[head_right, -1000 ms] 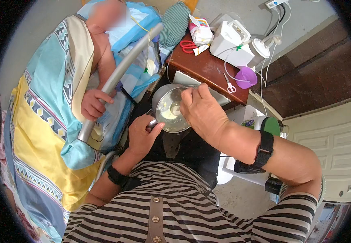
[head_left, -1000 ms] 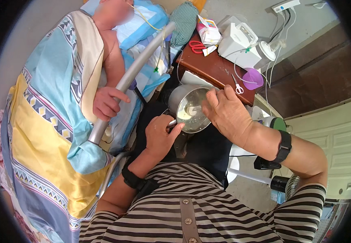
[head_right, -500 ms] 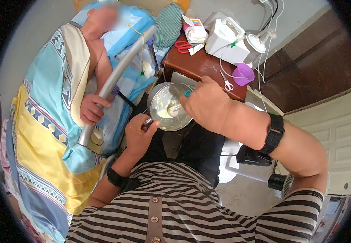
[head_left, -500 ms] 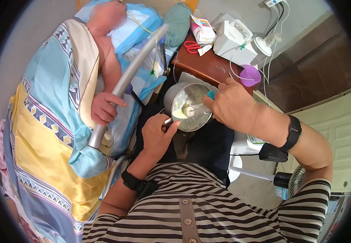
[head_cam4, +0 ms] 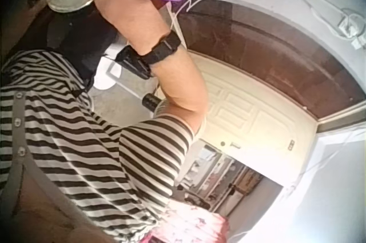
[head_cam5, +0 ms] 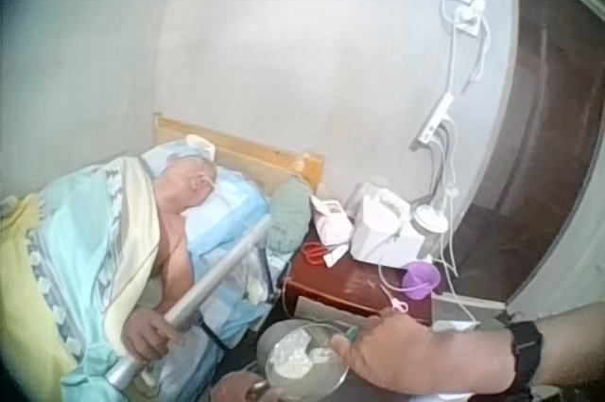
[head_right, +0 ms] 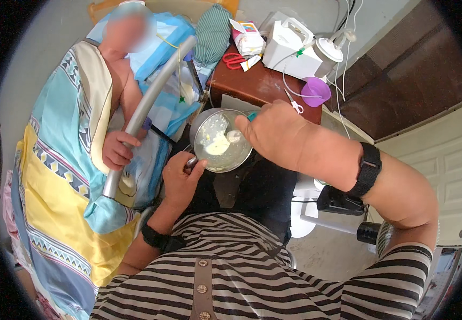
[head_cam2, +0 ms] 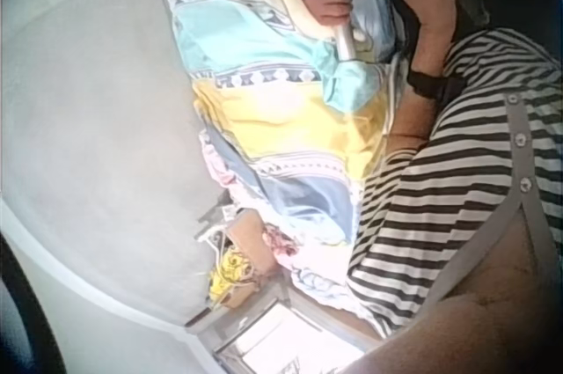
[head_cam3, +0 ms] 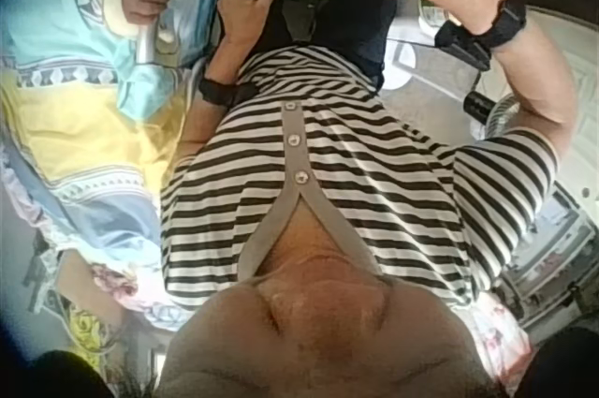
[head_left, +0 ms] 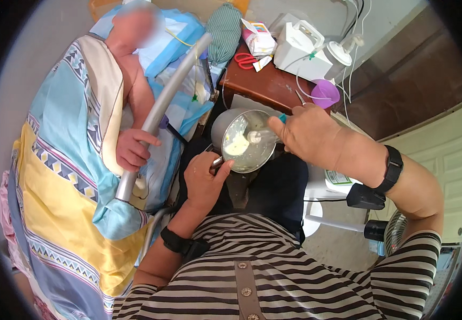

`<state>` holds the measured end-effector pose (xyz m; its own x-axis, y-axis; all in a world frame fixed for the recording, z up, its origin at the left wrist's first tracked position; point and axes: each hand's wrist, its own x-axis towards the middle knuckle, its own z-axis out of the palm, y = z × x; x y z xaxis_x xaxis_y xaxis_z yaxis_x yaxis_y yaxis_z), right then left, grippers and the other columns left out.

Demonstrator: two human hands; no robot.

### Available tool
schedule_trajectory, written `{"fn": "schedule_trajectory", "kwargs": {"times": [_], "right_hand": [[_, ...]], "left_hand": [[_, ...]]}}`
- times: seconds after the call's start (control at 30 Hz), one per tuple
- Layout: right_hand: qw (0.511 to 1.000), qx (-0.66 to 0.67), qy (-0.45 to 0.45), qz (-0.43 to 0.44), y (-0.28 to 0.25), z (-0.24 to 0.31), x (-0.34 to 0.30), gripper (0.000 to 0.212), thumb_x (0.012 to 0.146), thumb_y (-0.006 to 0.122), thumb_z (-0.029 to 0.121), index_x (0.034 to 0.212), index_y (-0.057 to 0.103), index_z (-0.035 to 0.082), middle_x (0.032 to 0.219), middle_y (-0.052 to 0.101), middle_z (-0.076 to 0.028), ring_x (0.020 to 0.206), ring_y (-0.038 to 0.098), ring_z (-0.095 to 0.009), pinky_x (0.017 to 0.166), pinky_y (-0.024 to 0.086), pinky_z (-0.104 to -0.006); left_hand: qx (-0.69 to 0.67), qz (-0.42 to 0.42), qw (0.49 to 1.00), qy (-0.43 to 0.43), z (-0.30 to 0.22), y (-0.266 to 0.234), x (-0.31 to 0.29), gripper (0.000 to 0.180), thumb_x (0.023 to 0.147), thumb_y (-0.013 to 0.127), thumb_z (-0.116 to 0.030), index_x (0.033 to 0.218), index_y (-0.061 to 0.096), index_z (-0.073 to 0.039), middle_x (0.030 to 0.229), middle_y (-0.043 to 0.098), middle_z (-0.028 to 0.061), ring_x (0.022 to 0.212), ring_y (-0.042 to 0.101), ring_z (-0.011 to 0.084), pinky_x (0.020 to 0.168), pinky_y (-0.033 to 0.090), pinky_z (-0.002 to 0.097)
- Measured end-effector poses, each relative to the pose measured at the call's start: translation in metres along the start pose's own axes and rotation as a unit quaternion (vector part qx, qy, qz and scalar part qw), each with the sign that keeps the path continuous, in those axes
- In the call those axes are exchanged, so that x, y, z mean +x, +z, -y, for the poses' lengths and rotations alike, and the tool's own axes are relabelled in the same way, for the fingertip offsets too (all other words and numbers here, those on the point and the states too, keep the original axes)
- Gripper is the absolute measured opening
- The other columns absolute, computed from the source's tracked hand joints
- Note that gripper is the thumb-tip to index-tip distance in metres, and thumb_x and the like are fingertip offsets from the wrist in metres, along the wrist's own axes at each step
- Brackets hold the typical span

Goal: Administer liquid nutrition to a patient via a nasogastric feeding tube and cleaning the patient's face.

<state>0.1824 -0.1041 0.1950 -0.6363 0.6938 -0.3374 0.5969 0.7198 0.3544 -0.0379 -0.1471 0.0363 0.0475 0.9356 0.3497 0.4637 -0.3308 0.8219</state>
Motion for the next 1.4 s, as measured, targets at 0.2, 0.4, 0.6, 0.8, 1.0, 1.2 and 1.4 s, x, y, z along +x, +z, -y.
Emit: {"fn": "schedule_trajectory", "kwargs": {"times": [0.2, 0.4, 0.6, 0.8, 1.0, 1.2, 1.4], "right_hand": [[0.991, 0.125, 0.039, 0.039, -0.008, 0.008, 0.001, 0.036, 0.08, 0.07, 0.024, 0.101, 0.05, 0.002, 0.068, 0.062, -0.012, 0.073, 0.064, -0.031, 0.066, 0.048, -0.0402], [0.998, 0.026, 0.04, -0.03, -0.005, -0.004, -0.001, 0.038, 0.081, 0.07, 0.025, 0.104, 0.049, 0.003, 0.067, 0.062, -0.01, 0.073, 0.064, -0.03, 0.066, 0.048, -0.0399], [0.988, 0.143, 0.06, 0.024, -0.006, 0.01, -0.003, 0.041, 0.08, 0.071, 0.026, 0.107, 0.05, 0.003, 0.067, 0.062, -0.013, 0.07, 0.064, -0.034, 0.062, 0.049, -0.0434], [0.98, 0.177, 0.047, -0.081, -0.001, -0.003, -0.004, 0.042, 0.079, 0.072, 0.025, 0.107, 0.05, 0.003, 0.066, 0.061, -0.015, 0.067, 0.063, -0.037, 0.06, 0.049, -0.0455], [0.987, 0.152, 0.05, 0.032, -0.012, 0.009, -0.006, 0.039, 0.081, 0.066, 0.021, 0.112, 0.055, 0.001, 0.072, 0.067, -0.014, 0.072, 0.068, -0.033, 0.064, 0.052, -0.0422], [0.981, 0.173, 0.08, 0.039, -0.02, 0.003, -0.008, 0.039, 0.083, 0.066, 0.024, 0.111, 0.055, -0.001, 0.076, 0.067, -0.017, 0.076, 0.067, -0.034, 0.067, 0.053, -0.0432], [0.97, 0.237, 0.053, 0.026, 0.001, -0.001, -0.007, 0.038, 0.083, 0.068, 0.025, 0.108, 0.054, 0.0, 0.082, 0.062, -0.018, 0.079, 0.063, -0.037, 0.069, 0.05, -0.045]], "left_hand": [[-0.001, 0.007, 1.0, -0.015, -0.003, 0.003, -0.003, 0.029, 0.076, 0.078, -0.024, 0.074, 0.057, -0.004, 0.064, 0.052, 0.0085, 0.06, 0.05, 0.027, 0.056, 0.039, 0.0375], [0.0, -0.006, 1.0, 0.003, 0.001, 0.002, -0.002, 0.029, 0.075, 0.078, -0.024, 0.074, 0.057, -0.004, 0.064, 0.052, 0.0084, 0.06, 0.05, 0.0269, 0.055, 0.039, 0.0368], [-0.008, 0.007, 1.0, -0.02, -0.001, 0.001, -0.003, 0.029, 0.076, 0.078, -0.023, 0.073, 0.056, -0.004, 0.064, 0.05, 0.0081, 0.059, 0.049, 0.0261, 0.055, 0.039, 0.0365], [-0.017, 0.004, 1.0, -0.019, 0.0, 0.0, -0.006, 0.029, 0.077, 0.077, -0.021, 0.073, 0.055, -0.003, 0.063, 0.048, 0.008, 0.058, 0.047, 0.0241, 0.054, 0.037, 0.0361], [-0.02, 0.011, 0.999, -0.023, 0.0, -0.001, -0.006, 0.029, 0.078, 0.076, -0.02, 0.073, 0.054, -0.002, 0.064, 0.047, 0.008, 0.057, 0.045, 0.0233, 0.053, 0.036, 0.035], [-0.013, 0.017, 0.999, -0.027, 0.002, -0.001, -0.008, 0.029, 0.078, 0.076, -0.021, 0.073, 0.054, -0.003, 0.065, 0.047, 0.0084, 0.057, 0.045, 0.0231, 0.053, 0.036, 0.0345], [-0.025, 0.016, 0.999, -0.027, 0.003, 0.002, -0.008, 0.03, 0.078, 0.077, -0.023, 0.074, 0.055, -0.003, 0.065, 0.047, 0.0081, 0.056, 0.045, 0.0231, 0.053, 0.037, 0.0343]]}}
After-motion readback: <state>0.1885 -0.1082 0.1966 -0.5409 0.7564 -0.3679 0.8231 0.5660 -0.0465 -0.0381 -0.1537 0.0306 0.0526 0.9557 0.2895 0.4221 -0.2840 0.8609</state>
